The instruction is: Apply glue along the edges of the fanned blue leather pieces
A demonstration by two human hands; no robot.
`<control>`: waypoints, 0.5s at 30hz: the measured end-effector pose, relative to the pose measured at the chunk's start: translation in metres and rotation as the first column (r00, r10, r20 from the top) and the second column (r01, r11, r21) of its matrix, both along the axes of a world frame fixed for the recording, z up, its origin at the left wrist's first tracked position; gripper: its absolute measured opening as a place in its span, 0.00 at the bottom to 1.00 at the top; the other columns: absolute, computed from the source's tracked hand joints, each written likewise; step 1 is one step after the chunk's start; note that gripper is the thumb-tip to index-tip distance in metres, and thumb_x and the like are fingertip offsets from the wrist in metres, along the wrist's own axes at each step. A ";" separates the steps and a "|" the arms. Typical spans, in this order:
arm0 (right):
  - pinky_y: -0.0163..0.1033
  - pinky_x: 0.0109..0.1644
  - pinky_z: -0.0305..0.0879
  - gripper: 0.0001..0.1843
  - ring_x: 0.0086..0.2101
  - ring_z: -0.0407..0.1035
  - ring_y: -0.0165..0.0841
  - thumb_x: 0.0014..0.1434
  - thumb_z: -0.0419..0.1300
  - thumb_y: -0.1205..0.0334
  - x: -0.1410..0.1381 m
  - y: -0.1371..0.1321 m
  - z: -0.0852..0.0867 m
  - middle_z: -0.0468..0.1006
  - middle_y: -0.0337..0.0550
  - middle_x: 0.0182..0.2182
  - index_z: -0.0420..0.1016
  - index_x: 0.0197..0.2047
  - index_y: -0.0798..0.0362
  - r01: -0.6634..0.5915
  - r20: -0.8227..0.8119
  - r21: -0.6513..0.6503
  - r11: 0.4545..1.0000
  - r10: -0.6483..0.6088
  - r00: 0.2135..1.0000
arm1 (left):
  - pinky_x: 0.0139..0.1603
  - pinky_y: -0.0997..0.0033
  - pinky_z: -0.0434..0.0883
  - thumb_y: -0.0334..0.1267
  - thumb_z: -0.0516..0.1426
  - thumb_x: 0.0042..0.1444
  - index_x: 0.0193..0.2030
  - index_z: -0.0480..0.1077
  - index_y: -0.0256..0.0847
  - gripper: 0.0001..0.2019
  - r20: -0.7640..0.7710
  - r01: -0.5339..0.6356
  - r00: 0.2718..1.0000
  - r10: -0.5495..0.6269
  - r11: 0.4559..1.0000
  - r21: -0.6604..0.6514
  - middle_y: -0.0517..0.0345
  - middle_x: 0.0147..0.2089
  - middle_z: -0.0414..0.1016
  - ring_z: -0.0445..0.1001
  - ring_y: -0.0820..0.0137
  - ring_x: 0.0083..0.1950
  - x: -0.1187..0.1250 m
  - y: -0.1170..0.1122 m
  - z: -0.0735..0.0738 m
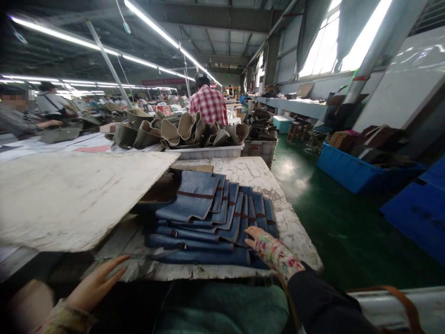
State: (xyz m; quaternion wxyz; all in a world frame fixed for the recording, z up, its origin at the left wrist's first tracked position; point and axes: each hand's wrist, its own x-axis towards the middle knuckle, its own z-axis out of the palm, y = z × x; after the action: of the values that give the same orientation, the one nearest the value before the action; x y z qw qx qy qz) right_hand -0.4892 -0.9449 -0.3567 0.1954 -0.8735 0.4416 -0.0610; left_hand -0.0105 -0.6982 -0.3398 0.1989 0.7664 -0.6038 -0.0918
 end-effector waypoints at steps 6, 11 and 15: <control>0.49 0.64 0.54 0.35 0.60 0.54 0.42 0.57 0.49 0.55 0.028 0.011 0.010 0.56 0.54 0.61 0.51 0.66 0.57 -0.110 0.050 -0.206 0.972 0.123 0.991 | 0.56 0.65 0.69 0.62 0.48 0.49 0.44 0.74 0.42 0.29 -0.154 -0.080 0.986 0.070 0.995 -0.059 0.54 0.47 0.77 0.75 0.62 0.50 0.010 0.018 -0.024; 0.49 0.61 0.59 0.26 0.56 0.61 0.41 0.60 0.46 0.55 0.022 0.012 -0.018 0.65 0.58 0.55 0.68 0.57 0.58 -0.224 0.087 -0.184 0.957 0.243 0.966 | 0.54 0.63 0.70 0.59 0.51 0.48 0.45 0.73 0.40 0.27 -0.221 -0.223 0.959 0.176 0.952 -0.211 0.51 0.47 0.77 0.75 0.61 0.49 0.001 0.031 0.020; 0.46 0.57 0.64 0.24 0.50 0.67 0.37 0.61 0.44 0.56 0.022 0.022 -0.019 0.69 0.57 0.50 0.71 0.53 0.58 -0.143 0.269 -0.260 0.955 0.214 0.939 | 0.50 0.61 0.73 0.55 0.51 0.51 0.54 0.66 0.41 0.28 -0.306 -0.567 0.823 0.479 0.649 -0.507 0.52 0.51 0.74 0.75 0.62 0.46 0.017 0.079 0.062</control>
State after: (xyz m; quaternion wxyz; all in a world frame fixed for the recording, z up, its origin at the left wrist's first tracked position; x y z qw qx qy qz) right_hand -0.4671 -0.9233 -0.3758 0.1583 -0.9083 0.3156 -0.2241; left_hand 0.0061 -0.6195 -0.2773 0.4827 0.8012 -0.3387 0.1020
